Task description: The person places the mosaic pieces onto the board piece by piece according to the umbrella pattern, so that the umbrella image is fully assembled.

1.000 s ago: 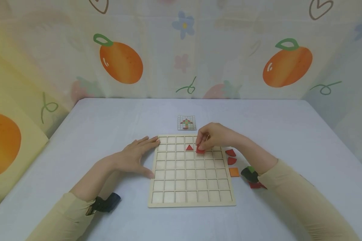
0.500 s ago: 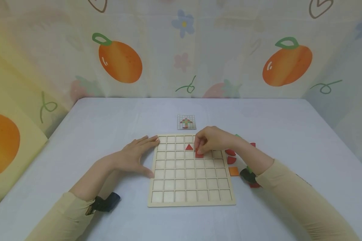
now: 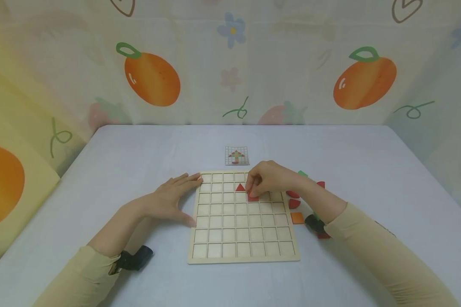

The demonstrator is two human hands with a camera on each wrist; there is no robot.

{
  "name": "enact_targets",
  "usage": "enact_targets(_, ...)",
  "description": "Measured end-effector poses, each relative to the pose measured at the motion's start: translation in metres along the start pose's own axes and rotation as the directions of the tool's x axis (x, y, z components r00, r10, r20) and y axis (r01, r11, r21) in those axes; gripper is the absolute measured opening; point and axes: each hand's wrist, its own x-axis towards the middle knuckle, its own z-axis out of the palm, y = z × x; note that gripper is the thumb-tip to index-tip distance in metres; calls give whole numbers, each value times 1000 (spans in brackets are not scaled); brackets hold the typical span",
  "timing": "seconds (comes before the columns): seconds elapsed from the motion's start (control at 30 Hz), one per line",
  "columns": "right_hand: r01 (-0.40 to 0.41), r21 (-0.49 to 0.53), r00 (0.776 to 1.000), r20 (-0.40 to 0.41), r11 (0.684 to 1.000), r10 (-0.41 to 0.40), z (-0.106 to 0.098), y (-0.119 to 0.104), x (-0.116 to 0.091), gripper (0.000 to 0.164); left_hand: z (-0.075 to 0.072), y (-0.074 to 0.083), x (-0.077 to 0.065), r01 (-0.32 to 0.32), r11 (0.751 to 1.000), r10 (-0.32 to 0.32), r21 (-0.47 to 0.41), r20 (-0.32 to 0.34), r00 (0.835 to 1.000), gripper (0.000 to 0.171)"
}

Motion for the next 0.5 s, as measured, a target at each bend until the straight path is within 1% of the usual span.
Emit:
enact_targets(0.17,-14,3,1000,-7,1000,14,1,-1,0,9,-1,1,0,1,1000,-1,4,5,1000,112)
enact_targets(0.5,-21,-40,1000,-9,999,20,2,-2,0,10,0,0,1,-6,1000,6,1,4,1000,111)
